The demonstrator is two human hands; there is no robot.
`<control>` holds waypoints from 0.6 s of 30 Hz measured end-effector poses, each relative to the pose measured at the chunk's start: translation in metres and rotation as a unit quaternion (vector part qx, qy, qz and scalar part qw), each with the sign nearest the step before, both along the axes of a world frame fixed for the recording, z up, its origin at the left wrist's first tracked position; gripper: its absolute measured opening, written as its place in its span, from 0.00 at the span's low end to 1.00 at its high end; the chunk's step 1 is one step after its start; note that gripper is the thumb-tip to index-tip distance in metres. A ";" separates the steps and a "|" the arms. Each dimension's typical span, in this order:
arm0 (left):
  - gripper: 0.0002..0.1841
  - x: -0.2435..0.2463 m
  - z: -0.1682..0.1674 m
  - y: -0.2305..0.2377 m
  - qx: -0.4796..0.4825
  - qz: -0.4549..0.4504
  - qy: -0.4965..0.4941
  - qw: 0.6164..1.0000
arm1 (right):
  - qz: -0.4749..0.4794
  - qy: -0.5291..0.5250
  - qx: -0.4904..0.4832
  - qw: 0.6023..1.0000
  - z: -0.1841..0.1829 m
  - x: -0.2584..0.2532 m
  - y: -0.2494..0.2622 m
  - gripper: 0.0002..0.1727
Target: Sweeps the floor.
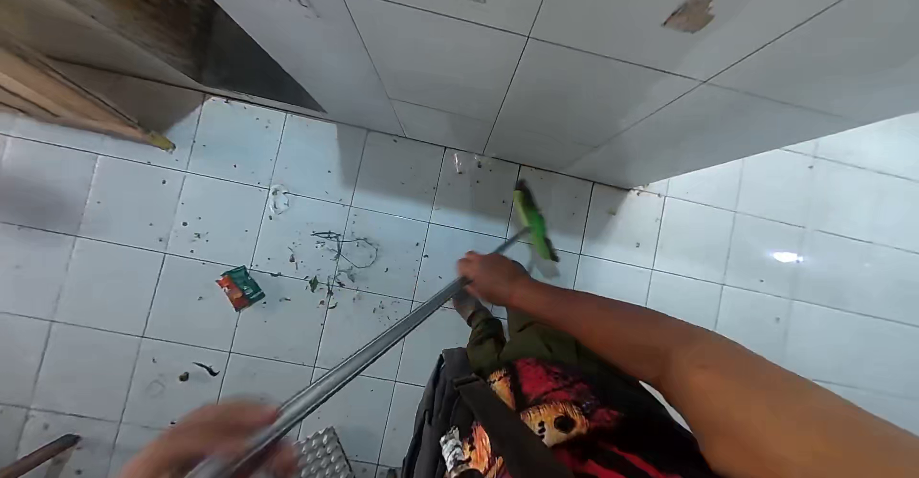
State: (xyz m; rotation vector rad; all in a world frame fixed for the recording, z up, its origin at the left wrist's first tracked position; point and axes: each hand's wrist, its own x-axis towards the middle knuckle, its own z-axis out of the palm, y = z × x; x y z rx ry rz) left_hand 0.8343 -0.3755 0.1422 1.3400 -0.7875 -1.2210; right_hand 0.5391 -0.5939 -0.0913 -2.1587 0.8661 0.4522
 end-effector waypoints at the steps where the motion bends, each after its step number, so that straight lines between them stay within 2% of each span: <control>1: 0.15 -0.021 -0.028 -0.034 0.009 -0.016 0.020 1.000 | -0.032 0.040 -0.006 0.999 -0.011 -0.024 -0.012 0.15; 4: 0.19 -0.084 -0.108 -0.111 0.129 -0.044 0.027 0.990 | -0.116 0.141 -0.011 0.983 -0.042 -0.083 -0.051 0.21; 6: 0.20 -0.116 -0.154 -0.149 0.201 -0.101 0.036 0.974 | -0.141 0.186 -0.003 0.972 -0.068 -0.107 -0.071 0.21; 9: 0.20 -0.131 -0.197 -0.187 0.181 -0.089 0.085 0.976 | -0.150 0.212 0.019 0.966 -0.101 -0.104 -0.104 0.20; 11: 0.17 -0.121 -0.193 -0.198 0.164 -0.053 0.070 0.983 | -0.141 0.192 0.032 0.971 -0.112 -0.077 -0.119 0.18; 13: 0.15 -0.094 -0.169 -0.201 0.145 -0.021 0.019 0.989 | -0.123 0.150 0.041 0.980 -0.116 -0.033 -0.133 0.17; 18: 0.17 -0.016 -0.105 -0.166 0.099 0.098 -0.102 0.985 | -0.035 0.038 0.049 0.997 -0.089 0.109 -0.137 0.15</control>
